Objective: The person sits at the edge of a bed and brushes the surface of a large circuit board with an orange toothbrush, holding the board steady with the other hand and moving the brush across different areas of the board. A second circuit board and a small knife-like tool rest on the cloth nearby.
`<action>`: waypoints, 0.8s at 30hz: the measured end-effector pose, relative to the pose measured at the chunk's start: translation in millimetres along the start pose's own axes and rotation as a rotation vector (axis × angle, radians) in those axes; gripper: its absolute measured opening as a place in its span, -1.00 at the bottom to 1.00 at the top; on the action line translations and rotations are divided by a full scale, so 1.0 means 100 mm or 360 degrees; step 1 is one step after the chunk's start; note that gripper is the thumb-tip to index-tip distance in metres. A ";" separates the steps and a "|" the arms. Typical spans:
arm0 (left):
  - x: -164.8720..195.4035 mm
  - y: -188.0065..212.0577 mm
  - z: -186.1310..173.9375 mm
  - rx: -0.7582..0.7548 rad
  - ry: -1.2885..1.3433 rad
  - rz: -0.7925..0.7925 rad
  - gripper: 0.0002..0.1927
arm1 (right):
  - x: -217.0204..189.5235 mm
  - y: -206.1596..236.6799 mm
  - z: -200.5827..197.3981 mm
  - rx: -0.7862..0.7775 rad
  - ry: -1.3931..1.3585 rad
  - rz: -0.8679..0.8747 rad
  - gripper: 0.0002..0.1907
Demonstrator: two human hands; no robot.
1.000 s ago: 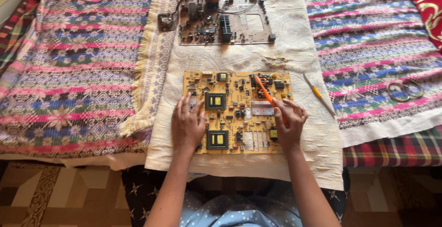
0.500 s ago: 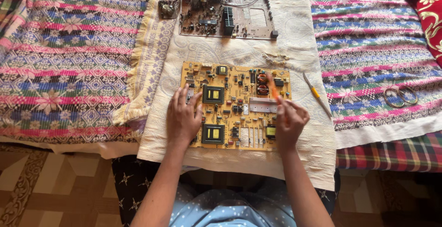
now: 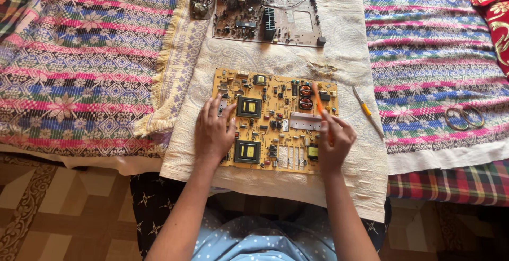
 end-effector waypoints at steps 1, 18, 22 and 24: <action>0.00 0.01 0.00 -0.0002 -0.0003 -0.0003 -0.62 | -0.03 0.00 0.01 -0.0040 -0.0060 -0.0147 -0.75; -0.04 0.01 0.06 -0.0014 -0.0063 0.0011 -0.60 | -0.09 0.01 0.00 0.0008 -0.0067 -0.0381 -0.77; -0.04 0.00 0.05 -0.0018 -0.0070 0.0000 -0.60 | -0.09 -0.02 -0.01 -0.0047 -0.0343 0.0062 -0.76; -0.04 0.01 0.05 -0.0022 -0.0065 -0.0006 -0.60 | -0.17 -0.03 0.00 -0.0077 -0.0325 -0.0314 -0.78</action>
Point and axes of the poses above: each hand's wrist, its own y-axis away from the middle knuckle, its own z-axis out of the palm, x = y × z, the point moved 2 cm from there along -y, towards the middle knuckle
